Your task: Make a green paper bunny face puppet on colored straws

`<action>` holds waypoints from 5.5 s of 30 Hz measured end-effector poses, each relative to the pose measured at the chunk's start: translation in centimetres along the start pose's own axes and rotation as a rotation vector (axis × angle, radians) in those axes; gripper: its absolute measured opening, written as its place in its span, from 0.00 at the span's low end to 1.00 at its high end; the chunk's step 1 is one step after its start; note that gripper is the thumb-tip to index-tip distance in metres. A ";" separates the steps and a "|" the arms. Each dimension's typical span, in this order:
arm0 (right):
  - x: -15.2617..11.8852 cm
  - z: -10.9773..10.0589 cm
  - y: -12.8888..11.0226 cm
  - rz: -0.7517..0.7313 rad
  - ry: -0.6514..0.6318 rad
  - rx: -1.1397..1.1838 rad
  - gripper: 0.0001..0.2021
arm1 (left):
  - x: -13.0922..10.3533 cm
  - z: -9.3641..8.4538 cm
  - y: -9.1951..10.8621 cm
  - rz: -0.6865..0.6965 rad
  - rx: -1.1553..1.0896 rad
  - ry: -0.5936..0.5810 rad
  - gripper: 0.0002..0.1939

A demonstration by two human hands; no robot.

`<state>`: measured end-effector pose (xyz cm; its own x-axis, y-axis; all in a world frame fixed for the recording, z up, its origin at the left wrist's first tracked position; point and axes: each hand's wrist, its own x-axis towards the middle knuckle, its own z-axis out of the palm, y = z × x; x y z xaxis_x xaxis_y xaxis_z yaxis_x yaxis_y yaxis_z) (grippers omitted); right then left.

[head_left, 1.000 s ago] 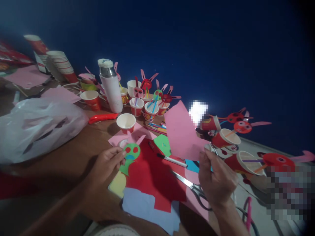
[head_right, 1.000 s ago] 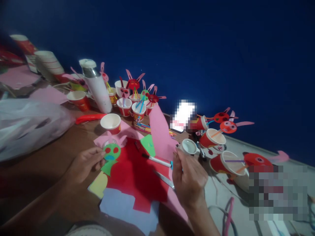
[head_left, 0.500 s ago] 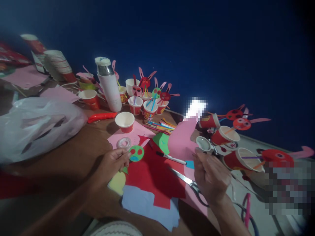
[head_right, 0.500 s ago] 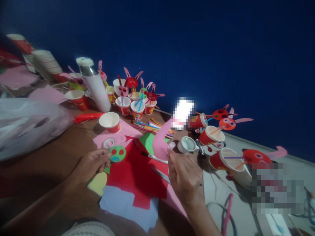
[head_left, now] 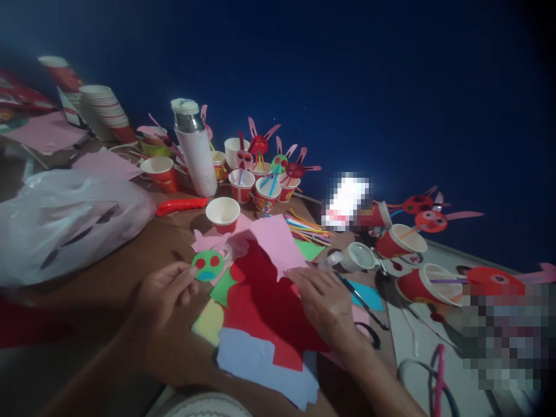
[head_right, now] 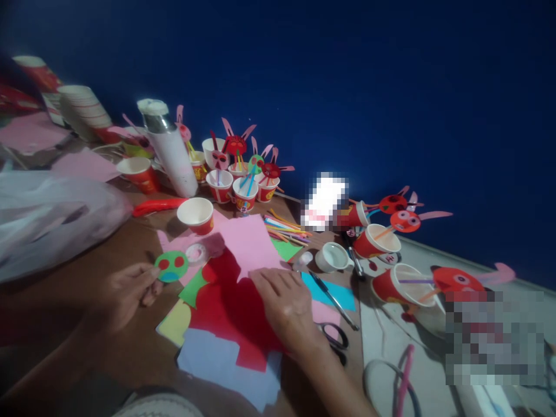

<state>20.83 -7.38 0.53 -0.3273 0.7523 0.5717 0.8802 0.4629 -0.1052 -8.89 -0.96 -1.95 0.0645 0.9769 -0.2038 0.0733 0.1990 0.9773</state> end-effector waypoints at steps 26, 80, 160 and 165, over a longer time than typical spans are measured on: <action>-3.5 3.1 -4.2 -0.016 -0.170 0.174 0.08 | 0.7 7.4 6.1 0.151 -0.091 -0.196 0.11; 2.1 -2.8 -0.6 0.474 0.258 0.535 0.14 | 5.3 3.1 8.6 0.313 -0.807 -0.095 0.18; 6.9 7.1 5.4 0.493 -0.331 -0.359 0.10 | 4.1 6.3 5.7 0.072 -0.560 -0.312 0.17; 7.0 7.0 5.6 0.489 -0.259 -0.262 0.10 | 4.1 6.6 5.7 0.041 -0.562 -0.303 0.18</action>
<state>21.03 3.74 -1.69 0.0920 0.9534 0.2875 0.9940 -0.0709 -0.0830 -1.63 3.64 2.39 0.3404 0.9357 -0.0926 -0.4633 0.2526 0.8494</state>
